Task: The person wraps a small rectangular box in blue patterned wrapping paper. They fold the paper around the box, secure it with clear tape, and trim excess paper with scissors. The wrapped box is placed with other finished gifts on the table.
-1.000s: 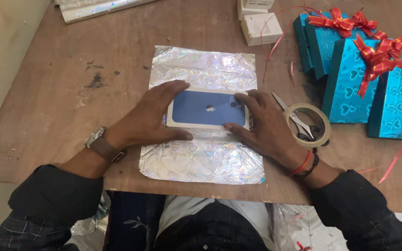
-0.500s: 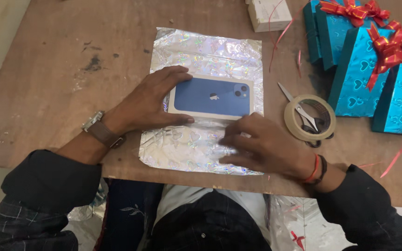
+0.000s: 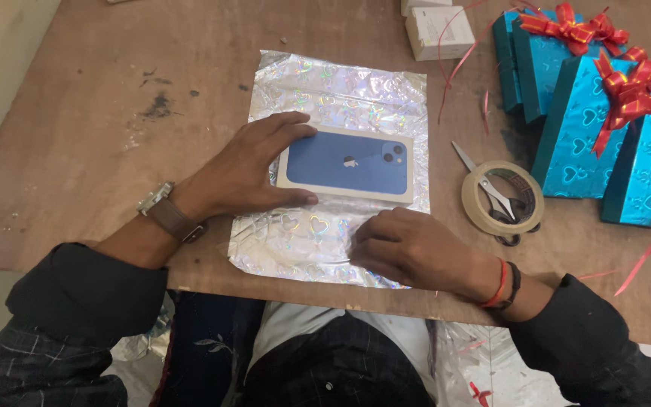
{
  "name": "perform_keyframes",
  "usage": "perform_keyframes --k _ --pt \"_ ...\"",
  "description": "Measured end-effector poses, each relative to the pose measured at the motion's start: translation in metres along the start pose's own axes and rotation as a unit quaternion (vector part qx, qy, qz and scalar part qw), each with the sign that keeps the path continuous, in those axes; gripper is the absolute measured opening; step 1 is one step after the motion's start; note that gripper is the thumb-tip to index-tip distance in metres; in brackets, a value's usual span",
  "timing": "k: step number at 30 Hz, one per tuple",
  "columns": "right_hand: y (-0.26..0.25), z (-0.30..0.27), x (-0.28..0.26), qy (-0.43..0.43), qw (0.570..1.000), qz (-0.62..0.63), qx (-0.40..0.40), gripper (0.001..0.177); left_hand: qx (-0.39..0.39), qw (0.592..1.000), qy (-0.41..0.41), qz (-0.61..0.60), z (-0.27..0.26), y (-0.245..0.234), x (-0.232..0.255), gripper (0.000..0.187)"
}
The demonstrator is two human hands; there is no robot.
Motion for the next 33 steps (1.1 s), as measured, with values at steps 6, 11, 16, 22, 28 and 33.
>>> perform_keyframes --k 6,11,16,22,28,33 --pt "0.0 0.001 0.002 0.038 0.999 0.027 0.013 0.034 0.009 1.0 0.006 0.008 0.001 -0.001 0.006 0.08" --pt "0.004 -0.003 0.004 0.063 0.997 0.039 0.001 0.02 0.029 0.999 0.029 0.005 0.005 -0.007 0.014 0.071" --pt "0.001 -0.001 0.003 0.02 1.0 0.003 0.023 0.018 0.045 0.996 0.077 -0.023 0.007 -0.014 0.033 0.063" --pt "-0.014 0.006 0.009 0.091 0.989 -0.011 0.117 0.012 -0.014 0.992 0.122 -0.021 0.008 -0.018 0.061 0.071" --pt "-0.017 0.004 0.015 0.19 0.97 0.047 0.144 0.01 -0.084 0.984 0.124 0.097 -0.007 -0.012 0.092 0.072" --pt "-0.036 -0.001 0.021 0.188 0.95 0.03 0.248 0.02 0.006 0.988 0.101 0.112 0.009 -0.02 0.087 0.03"
Point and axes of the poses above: each hand's wrist, its own z-axis towards the middle knuckle, its own y-axis out of the palm, x = y × z, the point moved 4 cm from there along z, towards the middle knuckle, and after that the axes turned 15 degrees about x, right-handed, at the moved point
